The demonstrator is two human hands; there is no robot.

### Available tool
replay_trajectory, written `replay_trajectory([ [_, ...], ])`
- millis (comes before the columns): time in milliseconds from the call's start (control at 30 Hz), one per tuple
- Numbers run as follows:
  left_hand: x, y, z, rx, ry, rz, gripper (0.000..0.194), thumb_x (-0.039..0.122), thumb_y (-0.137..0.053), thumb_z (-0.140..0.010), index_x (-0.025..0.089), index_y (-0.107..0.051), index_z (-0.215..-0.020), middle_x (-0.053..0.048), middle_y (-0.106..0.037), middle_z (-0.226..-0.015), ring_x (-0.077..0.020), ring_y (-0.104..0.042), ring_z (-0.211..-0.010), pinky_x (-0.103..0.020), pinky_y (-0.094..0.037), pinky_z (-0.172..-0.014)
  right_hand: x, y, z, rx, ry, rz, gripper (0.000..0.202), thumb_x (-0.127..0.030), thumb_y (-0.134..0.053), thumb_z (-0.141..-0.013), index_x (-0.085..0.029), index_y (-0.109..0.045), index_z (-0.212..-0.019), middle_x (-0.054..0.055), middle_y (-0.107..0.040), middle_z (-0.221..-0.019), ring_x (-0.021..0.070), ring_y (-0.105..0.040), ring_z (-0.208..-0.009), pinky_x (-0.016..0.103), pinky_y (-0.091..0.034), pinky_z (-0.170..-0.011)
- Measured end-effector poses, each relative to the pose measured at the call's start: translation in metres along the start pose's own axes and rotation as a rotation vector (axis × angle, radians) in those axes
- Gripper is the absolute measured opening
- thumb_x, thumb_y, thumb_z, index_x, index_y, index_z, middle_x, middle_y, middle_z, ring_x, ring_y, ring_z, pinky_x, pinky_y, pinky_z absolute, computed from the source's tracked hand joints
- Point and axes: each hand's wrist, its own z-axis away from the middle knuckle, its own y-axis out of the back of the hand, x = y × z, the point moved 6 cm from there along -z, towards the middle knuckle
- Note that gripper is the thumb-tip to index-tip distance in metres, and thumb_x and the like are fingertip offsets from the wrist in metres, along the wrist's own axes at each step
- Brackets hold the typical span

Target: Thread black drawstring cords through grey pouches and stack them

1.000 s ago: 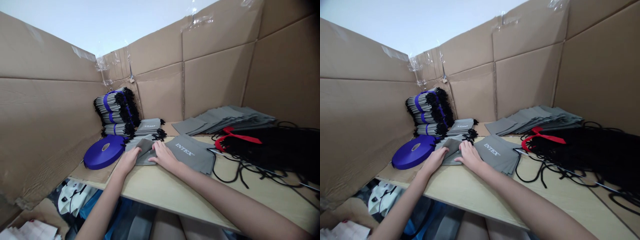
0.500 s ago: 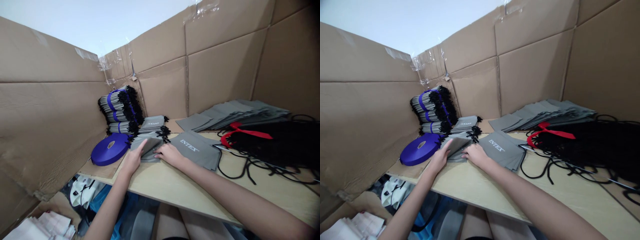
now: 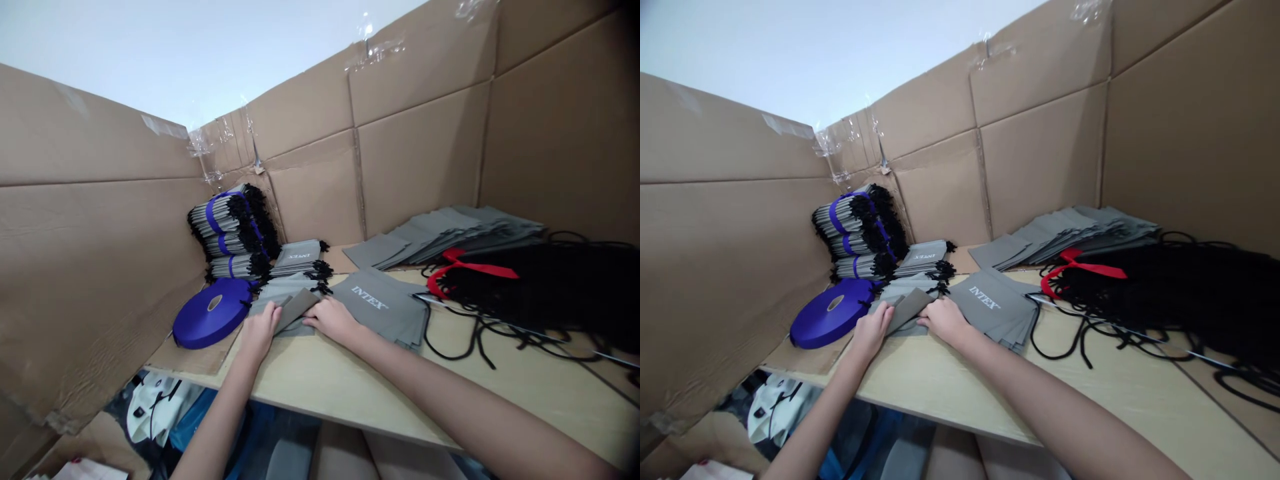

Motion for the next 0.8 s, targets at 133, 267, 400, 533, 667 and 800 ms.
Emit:
replay_trajectory([
  [133,0.002,0.000,0.005,0.124,-0.086,0.262,0.034,0.031,-0.029,-0.093,0.015,-0.031,-0.123,-0.005,-0.067,-0.080,-0.0183,-0.065,-0.067,-0.025,-0.042,-0.059,0.001,0.000,-0.001,0.028,-0.019,0.018,0.024,-0.041,-0.053,-0.083,-0.026,-0.071,-0.083,0.003,-0.071,-0.083,0.0199,-0.063,-0.083,0.028,-0.041,-0.077],
  [267,0.007,0.008,0.013,0.242,-0.219,0.408,0.032,0.021,-0.026,-0.091,0.014,-0.030,-0.122,-0.013,-0.060,-0.107,-0.0166,-0.063,-0.085,-0.027,-0.045,-0.072,0.003,0.003,-0.002,0.071,-0.052,0.027,0.027,-0.041,-0.050,-0.085,-0.025,-0.071,-0.085,0.005,-0.072,-0.083,0.0201,-0.064,-0.082,0.029,-0.040,-0.077],
  [400,0.011,0.014,0.015,0.074,-0.186,0.421,0.031,0.023,-0.024,-0.093,0.020,-0.042,-0.117,-0.005,-0.064,-0.094,-0.0158,-0.062,-0.084,-0.025,-0.044,-0.071,0.002,0.006,-0.004,0.120,-0.080,0.028,0.031,-0.039,-0.047,-0.087,-0.021,-0.070,-0.078,0.007,-0.071,-0.079,0.0203,-0.064,-0.080,0.033,-0.035,-0.085],
  [533,0.016,0.021,0.017,0.046,-0.204,0.337,0.031,0.036,-0.036,-0.091,0.022,-0.045,-0.116,-0.005,-0.063,-0.100,-0.0191,-0.061,-0.090,-0.027,-0.044,-0.074,0.002,0.015,-0.004,0.181,-0.097,0.016,0.030,-0.036,-0.044,-0.090,-0.020,-0.065,-0.075,0.006,-0.071,-0.078,0.0187,-0.064,-0.076,0.037,-0.028,-0.093],
  [667,0.024,0.018,0.015,0.084,-0.303,0.160,0.038,0.044,-0.049,-0.083,0.022,-0.048,-0.115,-0.006,-0.060,-0.105,-0.0205,-0.060,-0.092,-0.026,-0.045,-0.072,0.004,0.029,-0.001,0.237,-0.120,-0.013,0.029,-0.035,-0.042,-0.091,-0.020,-0.062,-0.077,0.005,-0.070,-0.081,0.0184,-0.063,-0.076,0.031,-0.035,-0.082],
  [800,0.016,0.013,0.008,0.149,-0.229,0.079,0.025,0.030,-0.040,-0.090,0.020,-0.051,-0.110,-0.006,-0.062,-0.101,-0.0183,-0.060,-0.087,-0.024,-0.044,-0.069,0.005,0.038,0.003,0.295,-0.101,-0.069,0.030,-0.038,-0.032,-0.093,-0.024,-0.060,-0.093,0.003,-0.068,-0.089,0.0175,-0.060,-0.081,0.028,-0.039,-0.072],
])
